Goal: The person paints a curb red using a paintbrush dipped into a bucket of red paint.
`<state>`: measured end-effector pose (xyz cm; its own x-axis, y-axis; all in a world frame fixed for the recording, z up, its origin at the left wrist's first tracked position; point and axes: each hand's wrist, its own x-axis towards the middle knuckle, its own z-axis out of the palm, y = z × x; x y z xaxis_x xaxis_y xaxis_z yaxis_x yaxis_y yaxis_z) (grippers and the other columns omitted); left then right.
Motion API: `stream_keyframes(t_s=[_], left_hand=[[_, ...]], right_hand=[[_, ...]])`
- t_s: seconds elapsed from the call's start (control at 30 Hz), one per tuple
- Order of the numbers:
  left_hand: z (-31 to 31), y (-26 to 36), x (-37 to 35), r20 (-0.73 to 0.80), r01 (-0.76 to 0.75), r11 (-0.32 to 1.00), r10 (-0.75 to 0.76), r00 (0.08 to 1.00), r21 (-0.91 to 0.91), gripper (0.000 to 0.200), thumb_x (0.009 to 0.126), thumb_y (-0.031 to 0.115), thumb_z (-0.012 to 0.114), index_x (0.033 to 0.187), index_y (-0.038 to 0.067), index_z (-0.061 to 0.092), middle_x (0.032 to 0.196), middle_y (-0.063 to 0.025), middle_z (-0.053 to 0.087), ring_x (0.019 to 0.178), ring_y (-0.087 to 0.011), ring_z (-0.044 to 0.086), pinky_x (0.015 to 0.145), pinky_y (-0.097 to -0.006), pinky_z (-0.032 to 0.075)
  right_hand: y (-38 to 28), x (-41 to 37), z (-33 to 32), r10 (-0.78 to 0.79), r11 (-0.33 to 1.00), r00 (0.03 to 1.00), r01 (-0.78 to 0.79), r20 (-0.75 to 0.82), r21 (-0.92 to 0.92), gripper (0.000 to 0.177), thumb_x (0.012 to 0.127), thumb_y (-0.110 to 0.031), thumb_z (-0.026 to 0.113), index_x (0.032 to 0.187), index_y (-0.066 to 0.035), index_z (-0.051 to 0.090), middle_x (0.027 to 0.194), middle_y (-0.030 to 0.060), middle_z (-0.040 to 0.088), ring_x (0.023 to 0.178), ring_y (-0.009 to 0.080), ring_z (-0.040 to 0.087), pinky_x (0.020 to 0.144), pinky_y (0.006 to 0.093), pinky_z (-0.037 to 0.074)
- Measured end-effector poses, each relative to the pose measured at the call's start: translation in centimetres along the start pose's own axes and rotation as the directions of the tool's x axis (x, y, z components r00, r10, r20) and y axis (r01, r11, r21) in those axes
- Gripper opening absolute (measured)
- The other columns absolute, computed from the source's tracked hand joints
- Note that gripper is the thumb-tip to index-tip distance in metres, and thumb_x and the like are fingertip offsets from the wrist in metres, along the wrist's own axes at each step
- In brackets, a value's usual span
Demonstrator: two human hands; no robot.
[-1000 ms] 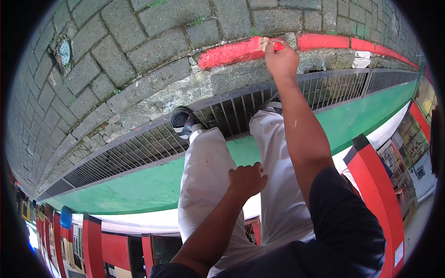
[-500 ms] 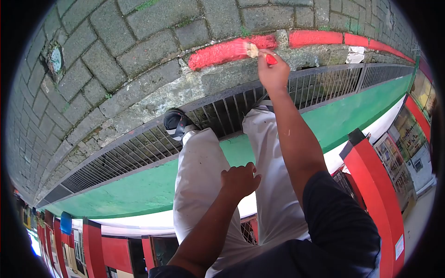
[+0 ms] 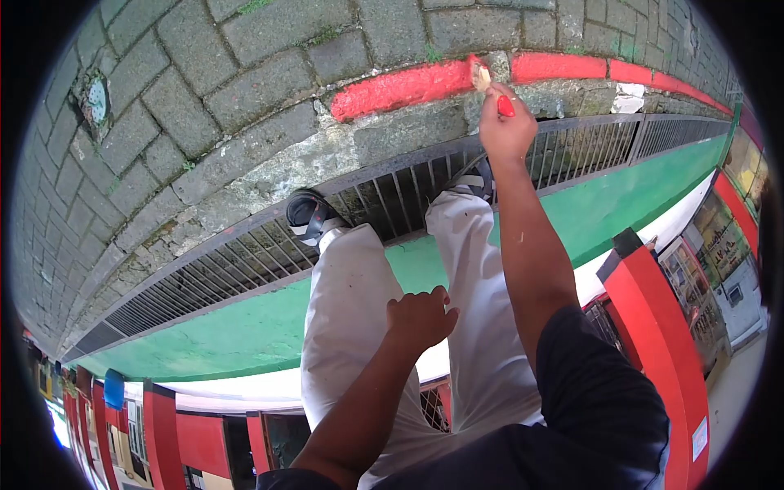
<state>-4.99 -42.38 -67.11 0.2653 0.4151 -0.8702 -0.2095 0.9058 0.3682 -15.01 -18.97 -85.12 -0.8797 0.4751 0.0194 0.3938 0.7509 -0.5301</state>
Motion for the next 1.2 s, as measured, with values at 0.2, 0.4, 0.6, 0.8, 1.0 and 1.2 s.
stream_keyframes(t_s=[0.2, 0.4, 0.6, 0.8, 1.0, 1.2], left_hand=[[0.0, -0.2, 0.0, -0.015, 0.003, 1.0, -0.003, 1.0, -0.007, 0.044, 0.093, 0.052, 0.056, 0.121, 0.019, 0.061, 0.102, -0.0072, 0.073, 0.105, -0.0268, 0.067, 0.092, -0.0481, 0.045], [0.5, -0.3, 0.0, -0.002, 0.002, 1.0, -0.002, 1.0, -0.011, 0.043, 0.093, 0.051, 0.056, 0.121, 0.018, 0.061, 0.105, -0.0081, 0.072, 0.106, -0.0274, 0.067, 0.091, -0.0482, 0.046], [0.3, -0.4, 0.1, -0.015, 0.024, 0.999, -0.023, 1.0, 0.031, 0.044, 0.093, 0.05, 0.055, 0.123, 0.018, 0.061, 0.108, -0.0092, 0.071, 0.107, -0.0282, 0.067, 0.092, -0.0488, 0.045], [0.8, -0.5, 0.1, -0.02, -0.014, 0.999, 0.013, 1.0, -0.038, 0.045, 0.093, 0.05, 0.054, 0.123, 0.018, 0.061, 0.108, -0.0087, 0.071, 0.108, -0.0278, 0.066, 0.092, -0.0488, 0.045], [0.1, -0.2, 0.1, 0.014, -0.011, 0.999, 0.01, 1.0, 0.035, 0.044, 0.092, 0.047, 0.056, 0.122, 0.016, 0.062, 0.108, -0.0087, 0.071, 0.108, -0.0291, 0.067, 0.092, -0.0492, 0.046], [1.0, -0.4, 0.0, -0.081, -0.048, 0.999, 0.047, 0.996, -0.013, 0.043, 0.091, 0.047, 0.056, 0.118, 0.014, 0.064, 0.104, -0.01, 0.072, 0.1, -0.0305, 0.069, 0.087, -0.0502, 0.047]], right_hand=[[-0.1, -0.3, -0.2, -0.178, 0.983, 0.959, 0.184, 0.219, -0.007, 0.018, 0.085, -0.016, 0.07, 0.099, -0.005, 0.073, 0.093, 0.0169, 0.073, 0.081, 0.0349, 0.071, 0.072, 0.042, 0.057], [-1.7, -3.6, 2.6, -0.101, 0.976, 0.988, 0.121, 0.116, -0.181, 0.02, 0.085, -0.017, 0.07, 0.102, -0.007, 0.073, 0.085, 0.0151, 0.071, 0.075, 0.0338, 0.069, 0.067, 0.0426, 0.056], [-10.9, -9.9, 7.3, -0.139, 0.946, 0.95, 0.043, 0.279, 0.322, 0.017, 0.083, -0.015, 0.071, 0.098, -0.007, 0.071, 0.086, 0.0167, 0.07, 0.077, 0.0359, 0.069, 0.069, 0.0423, 0.056], [-5.7, -5.7, 3.8, -0.033, 0.984, 0.999, 0.032, -0.006, -0.173, 0.016, 0.084, -0.015, 0.069, 0.098, -0.009, 0.071, 0.086, 0.0145, 0.071, 0.077, 0.035, 0.069, 0.068, 0.0431, 0.057], [-13.1, -9.6, 7.9, -0.174, 0.959, 0.93, 0.086, 0.324, 0.27, 0.017, 0.084, -0.012, 0.071, 0.099, -0.007, 0.072, 0.09, 0.0153, 0.072, 0.079, 0.0347, 0.07, 0.068, 0.0394, 0.056], [-11.7, -7.3, 8.0, 0.104, 0.948, 0.979, -0.151, 0.176, 0.279, 0.013, 0.081, -0.014, 0.072, 0.092, -0.007, 0.074, 0.082, 0.0173, 0.072, 0.074, 0.0344, 0.071, 0.067, 0.0397, 0.056]])
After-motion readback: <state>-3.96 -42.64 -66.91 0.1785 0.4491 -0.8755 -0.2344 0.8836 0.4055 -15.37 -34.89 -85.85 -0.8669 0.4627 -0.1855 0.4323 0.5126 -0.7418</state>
